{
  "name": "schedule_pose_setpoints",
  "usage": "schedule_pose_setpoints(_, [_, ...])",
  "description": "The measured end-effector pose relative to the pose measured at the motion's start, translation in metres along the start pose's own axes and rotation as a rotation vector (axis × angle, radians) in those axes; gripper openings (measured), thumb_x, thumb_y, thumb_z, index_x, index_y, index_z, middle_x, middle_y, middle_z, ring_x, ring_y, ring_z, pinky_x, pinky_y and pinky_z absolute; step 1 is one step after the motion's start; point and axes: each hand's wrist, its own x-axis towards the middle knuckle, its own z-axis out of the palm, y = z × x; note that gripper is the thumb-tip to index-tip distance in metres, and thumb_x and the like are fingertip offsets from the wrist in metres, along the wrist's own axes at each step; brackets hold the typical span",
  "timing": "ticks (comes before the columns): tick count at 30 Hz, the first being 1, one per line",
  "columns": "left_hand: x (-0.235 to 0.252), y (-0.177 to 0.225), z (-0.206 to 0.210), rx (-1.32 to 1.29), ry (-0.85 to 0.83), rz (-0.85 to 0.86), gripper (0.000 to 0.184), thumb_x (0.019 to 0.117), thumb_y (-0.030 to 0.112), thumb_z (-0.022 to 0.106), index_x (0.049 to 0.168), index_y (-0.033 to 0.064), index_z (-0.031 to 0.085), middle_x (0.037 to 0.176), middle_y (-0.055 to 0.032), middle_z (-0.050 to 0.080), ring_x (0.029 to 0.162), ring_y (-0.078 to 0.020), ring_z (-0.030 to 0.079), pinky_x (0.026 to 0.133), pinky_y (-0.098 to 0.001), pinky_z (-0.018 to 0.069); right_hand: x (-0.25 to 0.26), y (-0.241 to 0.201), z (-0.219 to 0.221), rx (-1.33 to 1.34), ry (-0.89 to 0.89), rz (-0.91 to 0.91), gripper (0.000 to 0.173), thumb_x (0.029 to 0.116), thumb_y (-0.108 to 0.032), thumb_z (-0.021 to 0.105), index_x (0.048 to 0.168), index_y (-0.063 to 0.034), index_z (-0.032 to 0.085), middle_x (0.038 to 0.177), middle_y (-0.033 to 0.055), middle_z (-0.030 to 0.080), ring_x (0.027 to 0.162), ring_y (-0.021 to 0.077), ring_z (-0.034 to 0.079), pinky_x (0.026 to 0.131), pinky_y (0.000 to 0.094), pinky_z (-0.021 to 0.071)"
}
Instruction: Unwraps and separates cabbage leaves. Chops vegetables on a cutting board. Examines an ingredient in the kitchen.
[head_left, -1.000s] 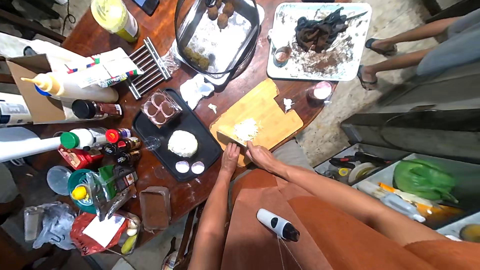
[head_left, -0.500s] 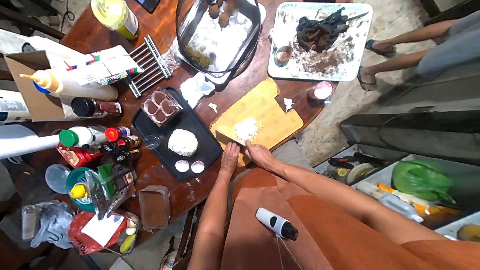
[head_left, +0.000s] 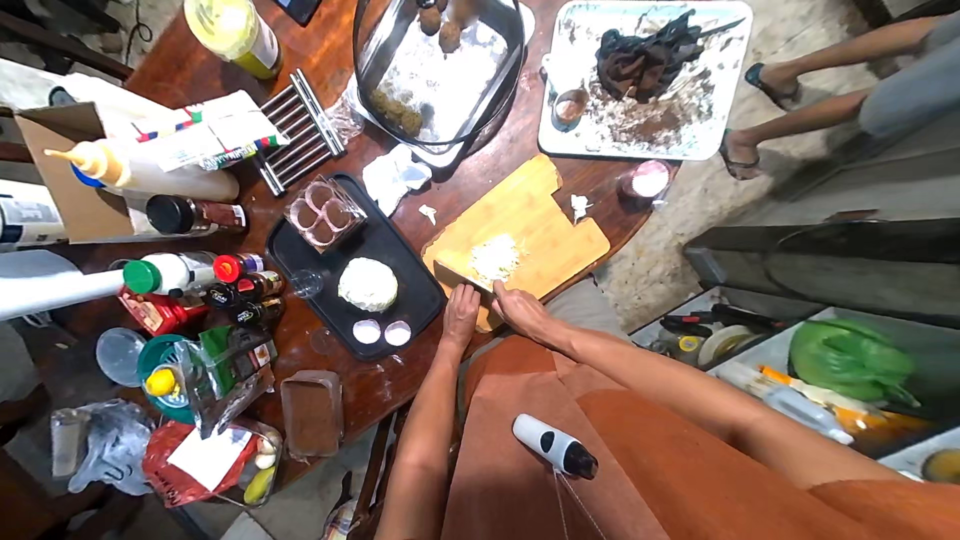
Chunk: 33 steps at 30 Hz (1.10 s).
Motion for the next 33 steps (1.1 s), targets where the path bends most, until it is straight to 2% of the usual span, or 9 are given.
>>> schedule_pose_setpoints(6, [-0.002,0.0,0.0,-0.014,-0.003,0.002,0.015,0.0932,-0.005,0.057,0.09,-0.0014,0.072,0.093,-0.0156,0.071,0.097,-0.0321,0.069,0.095,-0.0425,0.0556,-0.001,-0.001,0.0,0.0,-0.018,0.003,0.031,0.1086,-0.025,0.039,0.126,-0.0035,0.052,0.092,0.02,0.069,0.091,0.0407,0.072,0.077,0.055,0.0571])
schedule_pose_setpoints(9, [-0.001,-0.001,0.0,0.008,0.006,0.005,0.014,0.0929,-0.004,0.058,0.089,-0.0011,0.071,0.091,-0.0153,0.07,0.095,-0.0315,0.069,0.092,-0.041,0.0563,0.0,0.001,0.001,-0.005,-0.027,-0.007,0.032,0.1089,-0.026,0.038,0.126,-0.0034,0.052,0.093,0.0199,0.069,0.092,0.0406,0.072,0.077,0.0551,0.0571])
schedule_pose_setpoints(13, [0.0,0.0,0.003,0.017,0.011,0.004,0.014,0.0936,-0.001,0.059,0.087,-0.0007,0.071,0.091,-0.0147,0.07,0.096,-0.0311,0.069,0.091,-0.0401,0.0569,0.0,0.001,-0.001,0.002,-0.021,-0.012,0.032,0.1086,-0.026,0.039,0.126,-0.0032,0.053,0.092,0.0199,0.069,0.092,0.0405,0.072,0.078,0.0552,0.0571])
schedule_pose_setpoints(17, [-0.002,0.002,-0.002,0.02,-0.013,-0.003,0.014,0.0943,-0.002,0.059,0.091,-0.0005,0.072,0.097,-0.0146,0.071,0.101,-0.0316,0.068,0.095,-0.0416,0.0555,0.004,-0.002,0.001,0.009,-0.026,-0.014,0.03,0.1083,-0.025,0.041,0.124,-0.0028,0.053,0.092,0.0199,0.069,0.091,0.0401,0.072,0.077,0.0547,0.0572])
schedule_pose_setpoints(22, [0.001,0.001,-0.002,0.007,0.002,0.002,0.013,0.0941,0.0,0.06,0.09,0.0004,0.072,0.094,-0.0141,0.07,0.098,-0.0315,0.068,0.091,-0.0411,0.0561,0.013,-0.005,0.0,0.016,0.022,-0.04,0.028,0.1087,-0.026,0.041,0.119,-0.0041,0.054,0.088,0.018,0.068,0.087,0.0385,0.072,0.074,0.0536,0.0576])
schedule_pose_setpoints(27, [-0.002,0.0,-0.002,-0.007,-0.004,0.013,0.015,0.0928,-0.005,0.058,0.088,-0.0004,0.071,0.092,-0.0148,0.07,0.098,-0.0314,0.069,0.094,-0.0416,0.0557,0.001,0.002,0.002,0.011,-0.001,-0.038,0.03,0.1086,-0.026,0.039,0.124,-0.0042,0.053,0.089,0.0182,0.068,0.088,0.0387,0.072,0.075,0.0538,0.0576])
schedule_pose_setpoints(33, [-0.004,0.002,-0.003,0.0,0.013,-0.005,0.015,0.0921,-0.005,0.059,0.09,-0.0006,0.073,0.095,-0.0153,0.071,0.099,-0.032,0.069,0.095,-0.042,0.0561,0.006,-0.004,0.003,0.006,-0.003,-0.031,0.029,0.1082,-0.026,0.04,0.121,-0.0036,0.053,0.089,0.019,0.068,0.088,0.0397,0.072,0.074,0.0544,0.0572])
